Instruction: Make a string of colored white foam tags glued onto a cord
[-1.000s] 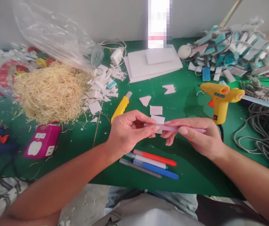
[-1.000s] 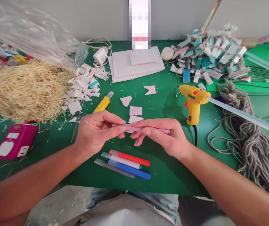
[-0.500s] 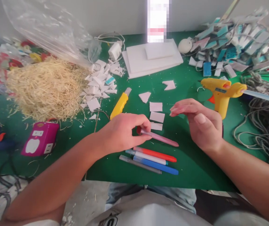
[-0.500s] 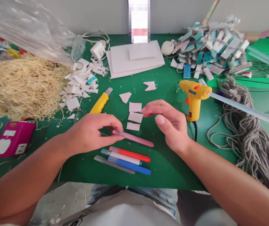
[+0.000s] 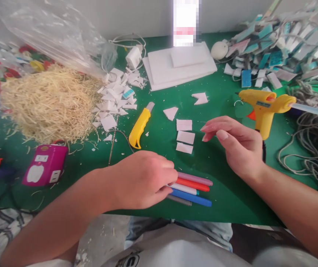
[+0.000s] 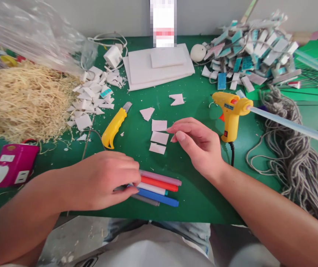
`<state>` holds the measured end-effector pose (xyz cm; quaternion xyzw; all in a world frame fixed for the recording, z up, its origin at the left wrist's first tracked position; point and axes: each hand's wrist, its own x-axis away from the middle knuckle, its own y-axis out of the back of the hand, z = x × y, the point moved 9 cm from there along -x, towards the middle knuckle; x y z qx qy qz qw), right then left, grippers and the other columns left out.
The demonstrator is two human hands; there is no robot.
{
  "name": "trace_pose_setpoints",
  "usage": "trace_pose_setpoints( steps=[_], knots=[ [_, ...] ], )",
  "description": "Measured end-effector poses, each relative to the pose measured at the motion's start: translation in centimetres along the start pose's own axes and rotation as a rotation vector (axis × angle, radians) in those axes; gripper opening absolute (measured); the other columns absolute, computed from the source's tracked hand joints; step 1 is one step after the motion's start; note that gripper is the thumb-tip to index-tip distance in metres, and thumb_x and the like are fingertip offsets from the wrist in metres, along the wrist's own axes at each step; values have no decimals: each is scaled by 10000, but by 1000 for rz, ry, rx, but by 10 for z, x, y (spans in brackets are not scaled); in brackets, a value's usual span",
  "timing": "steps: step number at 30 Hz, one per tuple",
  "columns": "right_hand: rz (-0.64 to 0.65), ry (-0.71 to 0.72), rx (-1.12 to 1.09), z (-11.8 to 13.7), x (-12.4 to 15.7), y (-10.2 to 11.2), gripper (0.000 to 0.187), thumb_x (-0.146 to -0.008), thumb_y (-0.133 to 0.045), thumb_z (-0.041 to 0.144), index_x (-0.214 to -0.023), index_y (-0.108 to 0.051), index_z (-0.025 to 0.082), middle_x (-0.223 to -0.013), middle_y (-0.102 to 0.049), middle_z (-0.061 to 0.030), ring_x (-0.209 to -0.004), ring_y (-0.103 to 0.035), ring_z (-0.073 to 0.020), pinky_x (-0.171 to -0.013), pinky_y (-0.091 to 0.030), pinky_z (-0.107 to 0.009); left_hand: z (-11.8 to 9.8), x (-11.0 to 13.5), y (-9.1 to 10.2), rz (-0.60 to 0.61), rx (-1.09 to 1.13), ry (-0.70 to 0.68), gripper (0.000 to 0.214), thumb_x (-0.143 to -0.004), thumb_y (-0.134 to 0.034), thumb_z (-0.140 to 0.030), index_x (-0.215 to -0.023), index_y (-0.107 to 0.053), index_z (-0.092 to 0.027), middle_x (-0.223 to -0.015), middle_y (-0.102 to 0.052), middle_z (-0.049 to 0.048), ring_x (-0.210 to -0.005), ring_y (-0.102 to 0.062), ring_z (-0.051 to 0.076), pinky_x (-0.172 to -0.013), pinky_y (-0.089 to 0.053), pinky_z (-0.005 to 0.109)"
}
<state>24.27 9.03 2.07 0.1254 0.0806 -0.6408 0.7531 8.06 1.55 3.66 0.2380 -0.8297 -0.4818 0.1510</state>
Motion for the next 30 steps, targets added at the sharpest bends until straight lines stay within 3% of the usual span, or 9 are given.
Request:
trace_pose_setpoints(
  steps=[5, 16, 23, 30],
  knots=[
    [25, -5, 17, 2, 0, -2, 207, -941, -744, 446, -851, -833, 281, -873, -764, -50, -632, -656, -156, -629, -600, -353, 1, 2, -6, 17, -149, -33, 189, -840, -560, -60, -720, -582, -204, -663, -584, -20, -585, -526, 161, -578, -398, 306],
    [37, -54, 67, -3, -1, -2, 234, -934, -750, 472, -829, -816, 274, -869, -784, -45, -618, -657, -152, -619, -599, -343, 27, 13, -12, 230, -165, 201, 166, -769, -708, -120, -692, -607, -228, -658, -629, -30, -612, -642, 198, -585, -431, 324],
    [40, -60, 50, -3, 0, -2, 204, -937, -752, 445, -850, -825, 275, -867, -784, -41, -620, -665, -147, -612, -603, -331, 24, 9, -11, 118, -268, 137, 174, -786, -725, -118, -681, -621, -211, -643, -633, -11, -604, -614, 194, -602, -441, 335],
    [66, -49, -5, -5, 1, -5, 197, -940, -748, 446, -871, -830, 282, -869, -786, -48, -637, -672, -162, -612, -604, -340, 11, 5, 9, -23, -181, 38, 151, -810, -655, -113, -686, -630, -197, -642, -595, -26, -578, -531, 149, -588, -409, 303]
  ],
)
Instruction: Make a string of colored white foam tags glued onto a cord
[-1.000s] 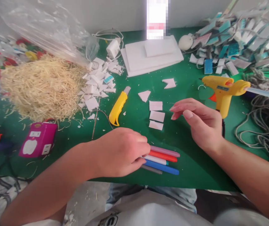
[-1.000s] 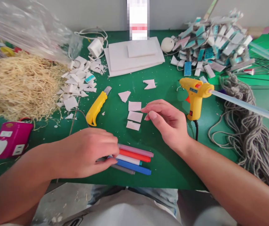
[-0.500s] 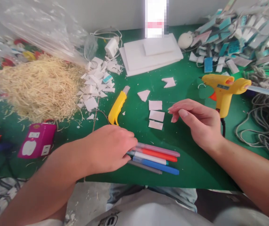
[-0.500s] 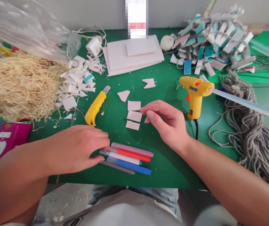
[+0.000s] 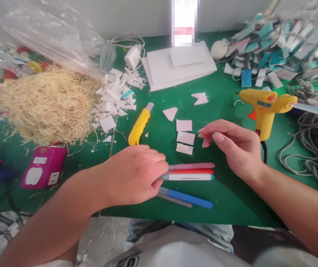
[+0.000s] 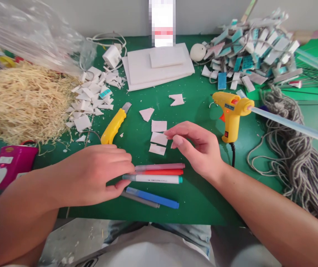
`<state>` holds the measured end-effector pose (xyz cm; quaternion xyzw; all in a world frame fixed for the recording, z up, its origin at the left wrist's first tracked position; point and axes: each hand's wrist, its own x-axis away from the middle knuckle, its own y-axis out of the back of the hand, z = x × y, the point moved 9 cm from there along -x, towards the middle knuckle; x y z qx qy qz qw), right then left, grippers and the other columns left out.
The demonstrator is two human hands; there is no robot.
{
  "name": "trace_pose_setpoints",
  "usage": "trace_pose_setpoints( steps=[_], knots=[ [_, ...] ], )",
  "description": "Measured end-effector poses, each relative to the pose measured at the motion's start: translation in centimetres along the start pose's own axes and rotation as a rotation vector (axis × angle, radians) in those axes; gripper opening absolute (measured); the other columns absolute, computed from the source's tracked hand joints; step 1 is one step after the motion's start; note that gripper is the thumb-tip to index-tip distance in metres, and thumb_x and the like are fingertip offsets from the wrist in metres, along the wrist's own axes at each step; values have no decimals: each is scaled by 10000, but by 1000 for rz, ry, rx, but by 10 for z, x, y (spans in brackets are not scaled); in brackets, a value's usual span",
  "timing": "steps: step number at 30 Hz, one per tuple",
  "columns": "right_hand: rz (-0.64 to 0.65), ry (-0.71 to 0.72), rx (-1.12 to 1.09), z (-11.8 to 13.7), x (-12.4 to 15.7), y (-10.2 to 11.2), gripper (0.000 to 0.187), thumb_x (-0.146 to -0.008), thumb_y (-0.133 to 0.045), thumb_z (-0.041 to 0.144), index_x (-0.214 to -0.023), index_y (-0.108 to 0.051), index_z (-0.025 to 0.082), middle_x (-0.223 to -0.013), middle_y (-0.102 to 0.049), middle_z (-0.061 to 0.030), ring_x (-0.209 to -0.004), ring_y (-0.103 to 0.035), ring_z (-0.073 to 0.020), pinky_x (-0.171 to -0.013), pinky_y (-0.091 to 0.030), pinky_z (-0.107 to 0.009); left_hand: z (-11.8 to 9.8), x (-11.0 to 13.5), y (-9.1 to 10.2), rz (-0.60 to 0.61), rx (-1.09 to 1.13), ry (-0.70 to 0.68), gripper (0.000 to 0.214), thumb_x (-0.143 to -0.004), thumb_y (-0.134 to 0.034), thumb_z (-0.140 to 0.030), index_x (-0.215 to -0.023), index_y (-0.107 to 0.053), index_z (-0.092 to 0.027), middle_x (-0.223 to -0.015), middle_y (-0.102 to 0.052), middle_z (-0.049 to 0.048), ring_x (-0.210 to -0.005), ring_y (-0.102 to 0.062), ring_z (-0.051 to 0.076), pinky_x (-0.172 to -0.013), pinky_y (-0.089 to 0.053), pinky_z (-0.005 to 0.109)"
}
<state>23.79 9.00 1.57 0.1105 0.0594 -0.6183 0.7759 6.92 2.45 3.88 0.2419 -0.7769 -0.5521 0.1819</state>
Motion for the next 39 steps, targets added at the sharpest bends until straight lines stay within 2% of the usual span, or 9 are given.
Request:
trace_pose_setpoints(
  steps=[4, 9, 14, 16, 20, 24, 29, 32, 39],
  knots=[
    [96, 89, -61, 10, 1, -5, 251, -957, -716, 486, -927, -841, 270, -857, -789, -70, -696, -698, -189, -624, -601, -341, 6, -2, 12, -95, 90, 33, 160, -892, -587, -124, -777, -674, -193, -692, -647, -28, -626, -571, 131, -624, -433, 261],
    [242, 88, -174, 10, 2, -14, 374, -970, -666, 557, -1015, -849, 234, -843, -791, -91, -677, -704, -202, -600, -603, -347, 18, -2, 18, -223, 95, 112, 129, -921, -581, -126, -855, -676, -184, -699, -690, -47, -609, -605, 95, -634, -443, 219],
    [211, 175, -242, 13, 1, -8, 332, -975, -679, 505, -1000, -842, 217, -830, -798, -85, -663, -707, -200, -532, -583, -318, 28, -2, 19, -298, 59, 142, 116, -947, -611, -132, -885, -692, -187, -763, -741, -41, -638, -661, 79, -642, -470, 184],
    [181, 259, -90, 21, 2, -6, 264, -978, -691, 454, -985, -825, 226, -826, -801, -80, -712, -731, -210, -563, -593, -318, 33, -1, 21, -349, 68, 177, 99, -954, -640, -154, -891, -705, -194, -774, -760, -41, -655, -689, 81, -647, -493, 177],
    [190, 468, 504, 40, 10, -17, 139, -925, -771, 318, -1022, -775, 219, -925, -819, -87, -783, -768, -208, -674, -616, -326, 43, 1, 21, -463, 170, 308, 59, -942, -694, -206, -901, -729, -230, -796, -791, -55, -668, -721, 88, -627, -535, 176],
    [122, 663, 932, 54, 19, -29, 71, -968, -697, 243, -978, -740, 187, -929, -820, -94, -821, -775, -216, -724, -597, -344, 47, 0, 19, -568, 251, 369, 52, -926, -716, -214, -883, -742, -228, -791, -797, -56, -644, -709, 89, -601, -554, 181],
    [217, 693, 981, 50, 23, -44, 170, -987, -584, 165, -1051, -729, 104, -936, -811, -120, -746, -743, -187, -669, -566, -309, 40, -4, 16, -660, 367, 351, 27, -902, -769, -235, -885, -751, -223, -791, -802, -57, -627, -712, 84, -590, -578, 175],
    [292, 701, 942, 48, 27, -53, 239, -1040, -522, 190, -1075, -721, 63, -811, -771, -105, -645, -688, -172, -582, -529, -287, 33, -6, 11, -712, 501, 316, 49, -899, -764, -169, -921, -743, -208, -852, -820, -49, -666, -742, 74, -651, -609, 148],
    [296, 695, 1002, 46, 30, -56, 411, -1107, -431, 270, -792, -669, 157, -605, -653, -21, -510, -560, -126, -496, -411, -256, 34, -10, 2, -701, 747, 310, 99, -852, -786, -107, -876, -757, -198, -842, -826, -34, -707, -778, 86, -703, -636, 130]
  ],
)
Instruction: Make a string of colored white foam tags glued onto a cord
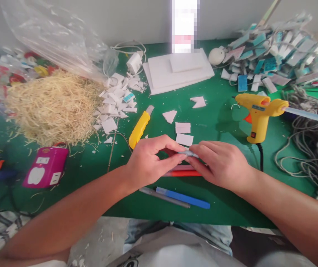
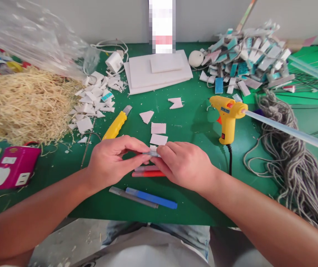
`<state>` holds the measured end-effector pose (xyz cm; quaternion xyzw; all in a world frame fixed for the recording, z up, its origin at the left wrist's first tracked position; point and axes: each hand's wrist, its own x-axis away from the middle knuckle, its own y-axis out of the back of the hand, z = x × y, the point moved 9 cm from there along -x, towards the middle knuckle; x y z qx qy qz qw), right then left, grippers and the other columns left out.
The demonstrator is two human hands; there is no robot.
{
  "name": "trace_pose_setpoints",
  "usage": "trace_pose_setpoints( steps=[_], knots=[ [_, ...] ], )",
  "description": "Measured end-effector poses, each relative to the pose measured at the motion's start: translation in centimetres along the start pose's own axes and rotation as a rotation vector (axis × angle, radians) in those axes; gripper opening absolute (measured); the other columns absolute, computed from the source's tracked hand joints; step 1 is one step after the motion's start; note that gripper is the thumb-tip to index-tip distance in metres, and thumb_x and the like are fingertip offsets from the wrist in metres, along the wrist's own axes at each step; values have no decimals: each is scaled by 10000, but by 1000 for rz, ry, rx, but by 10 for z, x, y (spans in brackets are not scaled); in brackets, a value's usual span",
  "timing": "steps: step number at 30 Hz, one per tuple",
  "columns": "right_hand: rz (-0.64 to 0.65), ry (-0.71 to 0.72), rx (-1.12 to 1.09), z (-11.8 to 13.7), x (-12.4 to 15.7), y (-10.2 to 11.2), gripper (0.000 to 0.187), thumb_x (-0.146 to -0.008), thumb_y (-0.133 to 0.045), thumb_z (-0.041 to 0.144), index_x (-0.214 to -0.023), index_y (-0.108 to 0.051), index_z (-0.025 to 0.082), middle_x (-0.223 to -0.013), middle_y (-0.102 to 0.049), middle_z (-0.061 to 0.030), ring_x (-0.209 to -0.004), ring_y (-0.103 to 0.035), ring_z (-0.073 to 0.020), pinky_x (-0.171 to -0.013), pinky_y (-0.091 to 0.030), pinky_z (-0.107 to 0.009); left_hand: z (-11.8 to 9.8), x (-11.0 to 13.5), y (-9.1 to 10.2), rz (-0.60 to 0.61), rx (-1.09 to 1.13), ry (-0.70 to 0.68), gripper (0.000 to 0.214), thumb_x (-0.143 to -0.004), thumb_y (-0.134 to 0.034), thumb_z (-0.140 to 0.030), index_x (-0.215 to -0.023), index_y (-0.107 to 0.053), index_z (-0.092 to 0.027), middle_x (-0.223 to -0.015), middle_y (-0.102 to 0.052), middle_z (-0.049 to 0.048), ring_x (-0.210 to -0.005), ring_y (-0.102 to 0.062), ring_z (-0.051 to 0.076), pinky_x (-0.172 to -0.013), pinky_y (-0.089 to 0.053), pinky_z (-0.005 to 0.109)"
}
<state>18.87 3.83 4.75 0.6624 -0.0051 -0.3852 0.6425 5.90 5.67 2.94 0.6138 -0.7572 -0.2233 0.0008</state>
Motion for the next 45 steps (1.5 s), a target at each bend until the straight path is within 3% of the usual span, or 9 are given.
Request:
trace_pose_setpoints(
  steps=[10, 17, 25, 30, 34, 37, 40, 42, 45],
  knots=[
    [30, 15, 13, 5, -1, -3, 564, -1141, -345, 314, -671, -619, 167, -523, -562, 3, -462, -479, -103, -482, -345, -260, -1, 3, 2, 7, 111, 102, 148, -793, -799, -48, -779, -735, -181, -766, -807, -48, -666, -761, 64, -656, -604, 69],
    [66, -8, -18, 5, 3, -7, 518, -1130, -385, 339, -670, -569, 188, -518, -526, 17, -457, -433, -100, -478, -304, -251, 4, 7, -2, 10, 127, 166, 130, -805, -768, -76, -743, -721, -180, -737, -792, -28, -641, -750, 82, -625, -613, 105],
    [49, -20, 14, 5, 1, -4, 594, -1144, -320, 406, -605, -477, 213, -464, -477, 31, -400, -403, -87, -432, -297, -245, -2, 12, -1, 18, 66, 111, 116, -834, -757, -115, -766, -706, -195, -758, -795, -17, -661, -743, 110, -638, -648, 190],
    [3, -79, -15, -1, -2, 3, 516, -1093, -470, 418, -617, -476, 219, -469, -454, 41, -401, -392, -88, -414, -306, -253, -9, 8, 5, 31, -85, 44, 64, -886, -738, -167, -859, -708, -217, -802, -804, -35, -649, -742, 103, -607, -625, 187],
    [-37, -170, -93, -15, 0, 15, 150, -955, -517, 219, -916, -656, 176, -586, -584, 10, -459, -502, -128, -441, -405, -254, -8, -3, 40, -139, -476, -72, 33, -946, -698, -215, -924, -690, -238, -858, -796, -26, -707, -740, 132, -693, -616, 253],
    [-88, -206, -126, -21, 4, 22, 531, -854, -453, 54, -1337, -623, 196, -664, -634, 6, -496, -566, -157, -487, -474, -278, 5, -13, 58, -196, -798, -167, 38, -931, -688, -216, -934, -668, -248, -779, -742, -12, -698, -714, 183, -643, -548, 309],
    [-158, -237, -147, -24, 8, 26, 778, -916, -455, 35, -1643, -331, 283, -778, -709, 0, -551, -624, -179, -560, -539, -313, 24, -21, 60, -125, -950, -196, 84, -913, -675, -214, -858, -627, -256, -683, -671, -8, -642, -659, 213, -647, -508, 360],
    [-190, -222, -156, -23, 7, 27, 807, -961, -473, 38, -1677, -256, 342, -863, -735, -9, -609, -656, -179, -600, -566, -317, 27, -21, 55, -78, -1033, -229, 140, -905, -670, -215, -792, -596, -252, -663, -649, 2, -652, -645, 225, -643, -491, 369],
    [-183, -171, -136, -22, 7, 26, 669, -957, -504, 9, -1528, -523, 357, -876, -702, -22, -659, -667, -160, -586, -559, -289, 19, -19, 43, -21, -1135, -286, 187, -892, -679, -234, -738, -574, -233, -776, -709, 42, -734, -662, 239, -641, -490, 371]
  ],
)
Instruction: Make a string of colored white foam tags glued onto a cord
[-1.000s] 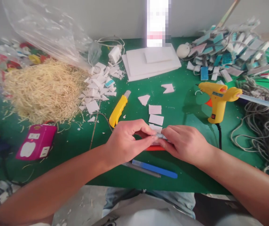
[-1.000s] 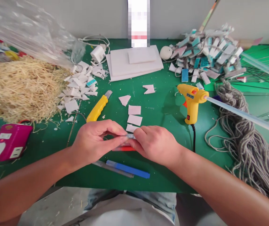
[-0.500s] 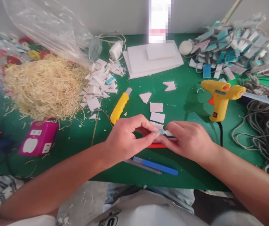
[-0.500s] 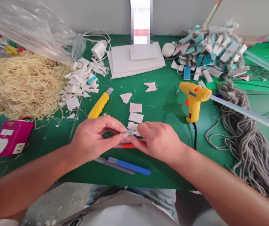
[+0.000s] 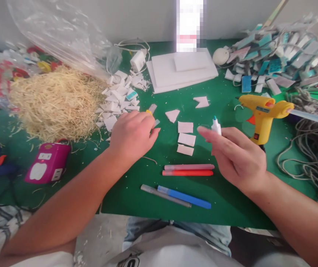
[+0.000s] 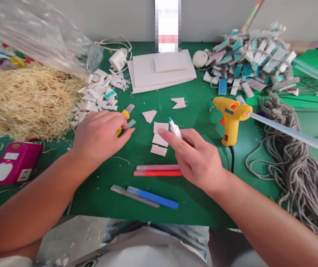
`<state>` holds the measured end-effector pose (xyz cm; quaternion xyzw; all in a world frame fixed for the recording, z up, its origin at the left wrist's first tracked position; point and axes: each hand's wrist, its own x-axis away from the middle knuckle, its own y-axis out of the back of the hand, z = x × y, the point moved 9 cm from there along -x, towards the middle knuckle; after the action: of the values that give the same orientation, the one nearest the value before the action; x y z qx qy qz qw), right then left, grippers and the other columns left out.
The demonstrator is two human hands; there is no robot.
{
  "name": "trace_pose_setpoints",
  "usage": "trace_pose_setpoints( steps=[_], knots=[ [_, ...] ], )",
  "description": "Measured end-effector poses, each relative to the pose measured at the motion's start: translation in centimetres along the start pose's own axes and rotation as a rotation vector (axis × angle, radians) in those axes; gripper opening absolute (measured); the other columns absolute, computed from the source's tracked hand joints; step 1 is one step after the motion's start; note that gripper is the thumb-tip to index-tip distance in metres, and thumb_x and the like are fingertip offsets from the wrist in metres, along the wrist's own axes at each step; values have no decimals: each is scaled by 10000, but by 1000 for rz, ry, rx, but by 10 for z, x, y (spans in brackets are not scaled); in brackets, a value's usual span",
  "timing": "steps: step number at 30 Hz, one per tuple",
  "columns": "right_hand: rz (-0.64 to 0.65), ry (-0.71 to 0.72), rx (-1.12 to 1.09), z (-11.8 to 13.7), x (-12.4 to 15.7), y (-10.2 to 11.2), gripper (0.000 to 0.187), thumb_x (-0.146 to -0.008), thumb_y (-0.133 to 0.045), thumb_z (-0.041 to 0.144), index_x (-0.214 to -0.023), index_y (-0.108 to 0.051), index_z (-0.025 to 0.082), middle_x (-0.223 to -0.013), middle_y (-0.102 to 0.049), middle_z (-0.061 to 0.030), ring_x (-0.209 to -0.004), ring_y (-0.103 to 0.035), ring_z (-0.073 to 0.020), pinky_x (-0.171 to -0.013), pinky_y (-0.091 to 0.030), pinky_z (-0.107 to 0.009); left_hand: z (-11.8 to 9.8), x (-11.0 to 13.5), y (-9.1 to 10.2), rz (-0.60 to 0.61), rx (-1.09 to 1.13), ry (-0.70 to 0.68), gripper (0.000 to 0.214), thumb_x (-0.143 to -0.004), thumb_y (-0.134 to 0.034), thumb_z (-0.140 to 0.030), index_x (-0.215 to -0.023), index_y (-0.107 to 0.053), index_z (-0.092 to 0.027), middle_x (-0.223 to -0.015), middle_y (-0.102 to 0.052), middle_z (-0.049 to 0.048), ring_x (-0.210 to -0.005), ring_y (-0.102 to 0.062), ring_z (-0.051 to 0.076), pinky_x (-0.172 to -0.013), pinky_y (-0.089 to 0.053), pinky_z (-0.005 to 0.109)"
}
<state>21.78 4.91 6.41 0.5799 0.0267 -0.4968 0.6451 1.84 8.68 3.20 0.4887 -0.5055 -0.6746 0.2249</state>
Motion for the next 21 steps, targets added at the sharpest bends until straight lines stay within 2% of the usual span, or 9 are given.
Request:
trace_pose_setpoints(
  steps=[2, 4, 5, 8, 11, 13, 15, 17, 21],
  knots=[
    [17, -14, -14, -5, 1, 1, 532, -932, -513, 19, -1354, -672, 302, -852, -686, -33, -645, -660, -157, -563, -549, -295, -11, -1, 4, -3, 15, -32, 160, -903, -660, -233, -757, -599, -218, -868, -735, 62, -792, -674, 239, -666, -514, 369],
    [32, -74, -70, -15, 2, 1, 494, -892, -475, 35, -1257, -725, 255, -862, -719, -52, -668, -689, -179, -569, -563, -320, -24, -2, 7, -9, 126, -76, 87, -929, -621, -225, -853, -656, -201, -934, -744, 69, -854, -687, 233, -737, -558, 371],
    [42, -116, -103, -20, 4, 0, 520, -862, -449, 29, -1243, -733, 243, -898, -753, -62, -708, -721, -193, -591, -585, -330, -32, -3, 6, -3, 208, -114, 83, -942, -606, -224, -931, -681, -190, -980, -750, 74, -897, -697, 232, -791, -579, 379],
    [57, -267, -173, -34, 9, -6, 563, -822, -420, -3, -1224, -728, 241, -1030, -823, -49, -846, -797, -207, -706, -650, -332, -58, -2, 2, 32, 402, -267, 242, -964, -602, -248, -1171, -682, -151, -1166, -757, 121, -1055, -702, 258, -930, -595, 424],
    [4, -350, -194, -40, 12, -9, 384, -884, -521, 22, -1125, -706, 256, -995, -833, -18, -849, -812, -193, -744, -662, -309, -74, 1, -1, 43, 435, -373, 349, -973, -609, -247, -1291, -644, -109, -1274, -743, 162, -1155, -678, 290, -990, -587, 449],
    [-51, -376, -263, -42, 13, -9, 234, -912, -622, 86, -1059, -661, 264, -951, -819, -14, -825, -808, -189, -752, -663, -309, -76, 1, -4, 56, 438, -396, 384, -973, -609, -232, -1331, -627, -91, -1303, -737, 173, -1186, -667, 302, -1014, -582, 460],
    [-106, -407, -391, -45, 14, -10, 168, -937, -670, 156, -1029, -596, 275, -907, -797, -9, -792, -801, -186, -743, -664, -321, -75, 1, -7, 79, 453, -399, 410, -973, -606, -228, -1361, -614, -95, -1311, -736, 172, -1203, -661, 307, -1024, -581, 470],
    [-139, -432, -481, -48, 15, -11, 134, -975, -667, 233, -1007, -548, 285, -866, -784, 0, -749, -791, -187, -695, -660, -330, -73, 0, -10, 96, 465, -395, 417, -977, -597, -237, -1374, -608, -111, -1304, -741, 159, -1208, -660, 304, -1023, -582, 473],
    [-110, -446, -453, -50, 17, -13, 167, -1002, -661, 408, -956, -565, 280, -858, -794, -33, -743, -787, -218, -676, -655, -362, -71, -3, -14, 110, 442, -379, 400, -984, -568, -256, -1359, -617, -123, -1289, -748, 147, -1201, -667, 291, -1021, -573, 458]
  ],
)
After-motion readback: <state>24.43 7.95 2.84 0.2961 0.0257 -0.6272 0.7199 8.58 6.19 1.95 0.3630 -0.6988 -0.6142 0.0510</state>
